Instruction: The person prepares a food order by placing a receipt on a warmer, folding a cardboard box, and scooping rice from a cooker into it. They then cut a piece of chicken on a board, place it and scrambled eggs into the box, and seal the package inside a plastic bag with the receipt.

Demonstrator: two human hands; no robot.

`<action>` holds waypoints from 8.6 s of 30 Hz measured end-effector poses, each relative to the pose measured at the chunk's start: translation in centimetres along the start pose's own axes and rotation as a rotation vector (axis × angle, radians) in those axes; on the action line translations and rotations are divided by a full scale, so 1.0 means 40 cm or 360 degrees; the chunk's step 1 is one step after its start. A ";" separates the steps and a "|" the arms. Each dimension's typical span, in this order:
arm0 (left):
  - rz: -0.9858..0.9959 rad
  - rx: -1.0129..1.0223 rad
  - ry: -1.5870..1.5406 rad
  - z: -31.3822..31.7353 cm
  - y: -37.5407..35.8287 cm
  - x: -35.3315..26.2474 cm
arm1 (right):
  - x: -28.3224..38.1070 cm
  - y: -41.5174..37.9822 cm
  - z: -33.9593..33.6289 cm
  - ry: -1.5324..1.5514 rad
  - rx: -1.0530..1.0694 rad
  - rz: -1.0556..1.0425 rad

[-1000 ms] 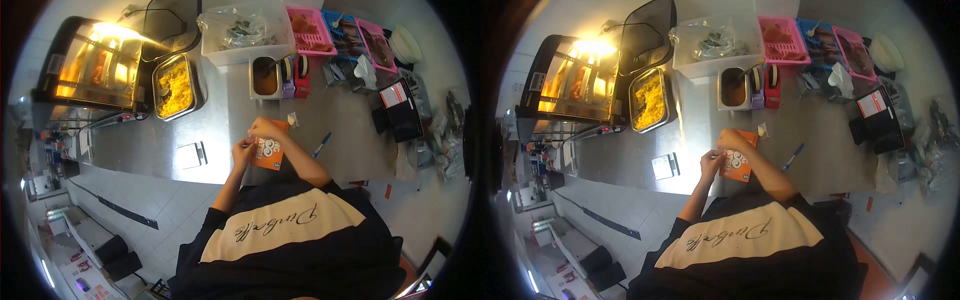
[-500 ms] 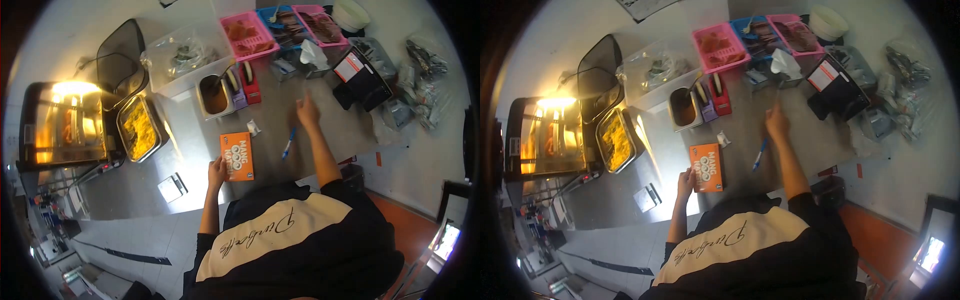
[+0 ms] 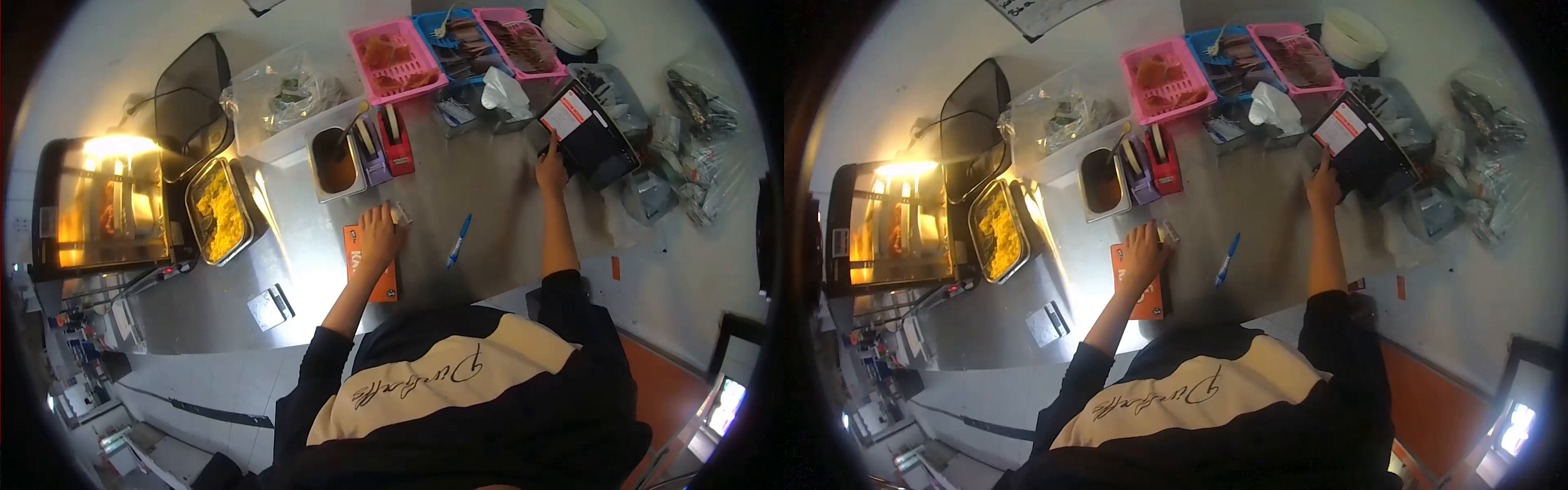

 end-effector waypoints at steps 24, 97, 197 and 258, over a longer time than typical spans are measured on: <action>-0.0885 0.0303 -0.2786 0.041 -0.266 0.144 | 0.535 -0.312 0.368 0.2059 0.0884 -0.0424; -0.0449 0.1116 -0.0142 0.018 -0.146 0.140 | 0.599 -0.232 0.322 0.1250 0.0644 -0.0657; 0.1764 0.0802 -0.0050 0.641 0.278 -1.462 | -0.837 -0.148 -0.465 0.1551 -0.1078 0.0109; 0.0976 0.0035 -0.0968 -0.100 -0.150 -0.634 | 0.122 -0.562 -0.299 0.3906 0.0577 -0.0147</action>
Point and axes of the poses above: each hand's wrist, its own y-axis towards the middle knuckle, its own z-axis out of the palm, x = y × z, the point moved 7 cm from there along y, towards the middle knuckle, and after that the axes turned 11 degrees about x, right-handed, at the moved point
